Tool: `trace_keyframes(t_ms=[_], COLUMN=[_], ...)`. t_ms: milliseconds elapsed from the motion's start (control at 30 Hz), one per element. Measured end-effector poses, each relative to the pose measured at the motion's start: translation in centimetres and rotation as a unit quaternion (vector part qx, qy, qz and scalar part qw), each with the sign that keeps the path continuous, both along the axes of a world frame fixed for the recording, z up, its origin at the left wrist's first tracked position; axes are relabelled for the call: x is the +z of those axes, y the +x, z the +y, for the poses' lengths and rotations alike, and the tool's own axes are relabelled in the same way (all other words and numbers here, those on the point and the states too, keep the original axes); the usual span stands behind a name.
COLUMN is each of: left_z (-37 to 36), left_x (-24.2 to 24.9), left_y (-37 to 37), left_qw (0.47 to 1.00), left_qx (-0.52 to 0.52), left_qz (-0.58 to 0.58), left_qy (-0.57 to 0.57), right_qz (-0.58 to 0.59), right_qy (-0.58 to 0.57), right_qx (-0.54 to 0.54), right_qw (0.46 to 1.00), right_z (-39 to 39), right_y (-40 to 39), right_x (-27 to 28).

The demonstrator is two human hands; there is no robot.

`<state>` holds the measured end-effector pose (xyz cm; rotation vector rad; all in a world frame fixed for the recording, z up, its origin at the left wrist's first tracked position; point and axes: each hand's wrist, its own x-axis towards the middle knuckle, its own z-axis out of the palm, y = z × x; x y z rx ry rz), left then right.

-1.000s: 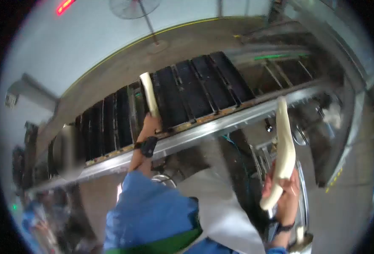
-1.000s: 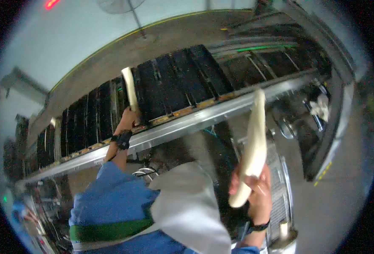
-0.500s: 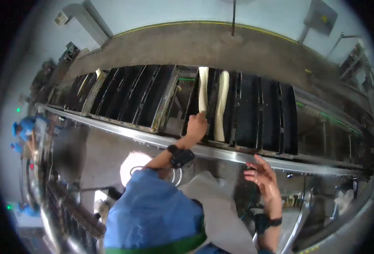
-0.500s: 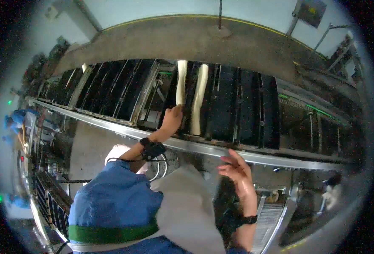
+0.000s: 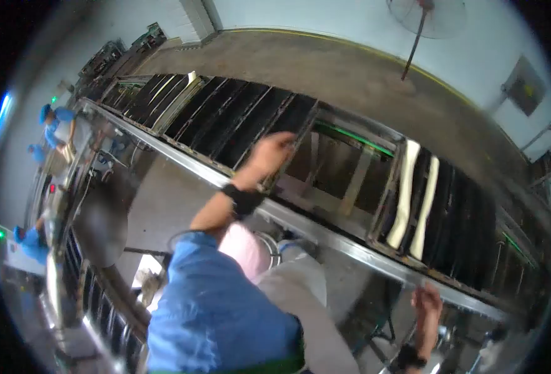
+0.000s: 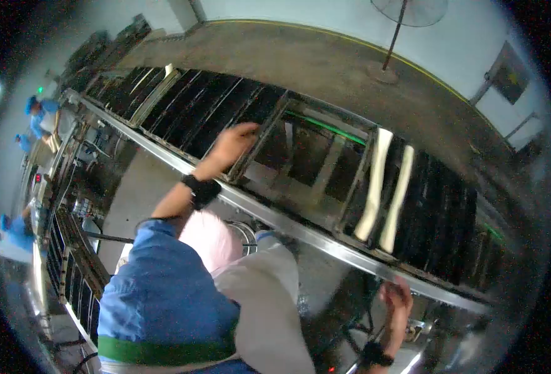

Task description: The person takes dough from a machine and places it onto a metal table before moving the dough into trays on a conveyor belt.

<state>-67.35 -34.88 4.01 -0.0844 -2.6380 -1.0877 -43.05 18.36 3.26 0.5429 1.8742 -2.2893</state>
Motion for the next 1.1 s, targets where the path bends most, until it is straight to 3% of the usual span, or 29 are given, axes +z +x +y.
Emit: trace_keyframes(t_ms=[67,100,133,167,200,267,300,333,400,433,467,500,567,633,667,700,767,833,900,933,1033,1100], left_z=[-10.7,-15.0,-20.3,-26.0,-31.1,-40.0,-41.7,-48.4,-53.8,-59.8,-56.7,-57.2,-58.7,-54.5,-49.3,-50.2,-54.6,-66.4,-73.0,-76.1,-76.4,-75.1], left_x=[-0.1,1.0,1.0,-0.5,-1.1,-2.7,-1.5,-4.8,-5.9,-8.2,-6.6,-6.3,-7.6,-10.3,-6.4,-6.6,-8.4,-10.7,-11.3,-11.8,-13.9,-12.4], left_y=[-2.4,-2.8,-3.4,-4.4,-5.4,-7.0,-6.5,-7.4,-8.2,-7.9,-7.8,-8.3,-9.3,-9.2,-9.8,-9.5,-9.5,-8.6,-9.7,-10.3,-9.8,-11.0], left_qw=[0.988,0.975,0.961,0.948,0.939,0.903,0.904,0.913,0.913,0.855,0.927,0.929,0.901,0.846,0.829,0.831,0.786,0.709,0.856,0.892,0.898,0.878], left_qx=[0.143,0.218,0.257,0.291,0.313,0.377,0.374,0.344,0.349,0.172,0.265,0.254,0.3,0.431,0.474,0.469,0.421,0.274,0.312,0.339,0.222,0.266], left_qz=[0.012,-0.028,-0.036,0.009,-0.012,-0.071,-0.085,-0.053,-0.088,-0.146,-0.164,-0.168,-0.281,-0.177,-0.199,-0.197,0.046,-0.164,-0.2,-0.198,-0.066,-0.095], left_qy=[-0.056,-0.034,-0.099,-0.128,-0.142,-0.191,-0.188,-0.215,-0.194,-0.468,-0.21,-0.212,-0.138,-0.259,-0.222,-0.223,-0.45,-0.629,-0.361,-0.223,-0.373,-0.387], right_qz=[-0.049,-0.088,-0.128,-0.159,-0.197,-0.222,-0.228,-0.233,-0.239,-0.237,-0.236,-0.235,-0.227,-0.223,-0.218,-0.212,-0.196,-0.193,-0.201,-0.197,-0.157,-0.235], right_qy=[0.115,0.076,0.039,0.212,0.301,0.371,0.394,0.415,0.444,0.456,0.468,0.479,0.492,0.501,0.504,0.508,0.516,0.504,0.491,0.478,0.439,0.661], right_qx=[-0.085,-0.071,-0.058,-0.099,-0.116,-0.125,-0.125,-0.122,-0.116,-0.113,-0.111,-0.105,-0.098,-0.092,-0.092,-0.091,-0.085,-0.105,-0.117,-0.127,-0.091,0.033], right_qw=[0.988,0.991,0.989,0.959,0.926,0.893,0.882,0.871,0.856,0.85,0.844,0.839,0.835,0.831,0.831,0.83,0.829,0.835,0.84,0.846,0.88,0.712], right_z=[4.0,11.2,17.9,12.2,6.4,2.5,1.4,0.2,-1.2,-1.8,-2.3,-2.5,-3.5,-3.6,-3.9,-3.9,-3.9,-5.8,-8.2,-9.0,-8.2,-5.4], right_y=[4.7,8.6,12.2,11.8,9.4,5.8,4.5,2.9,0.7,-0.4,-1.2,-1.8,-2.7,-2.9,-2.8,-2.5,-2.7,-1.5,-0.6,-0.7,-2.7,-6.1], right_x=[-4.9,-13.1,-20.8,-14.7,-10.6,-8.9,-8.4,-8.1,-7.1,-7.0,-6.7,-6.2,-5.8,-4.8,-4.7,-4.4,-3.6,-3.6,-1.0,1.5,3.8,0.5])
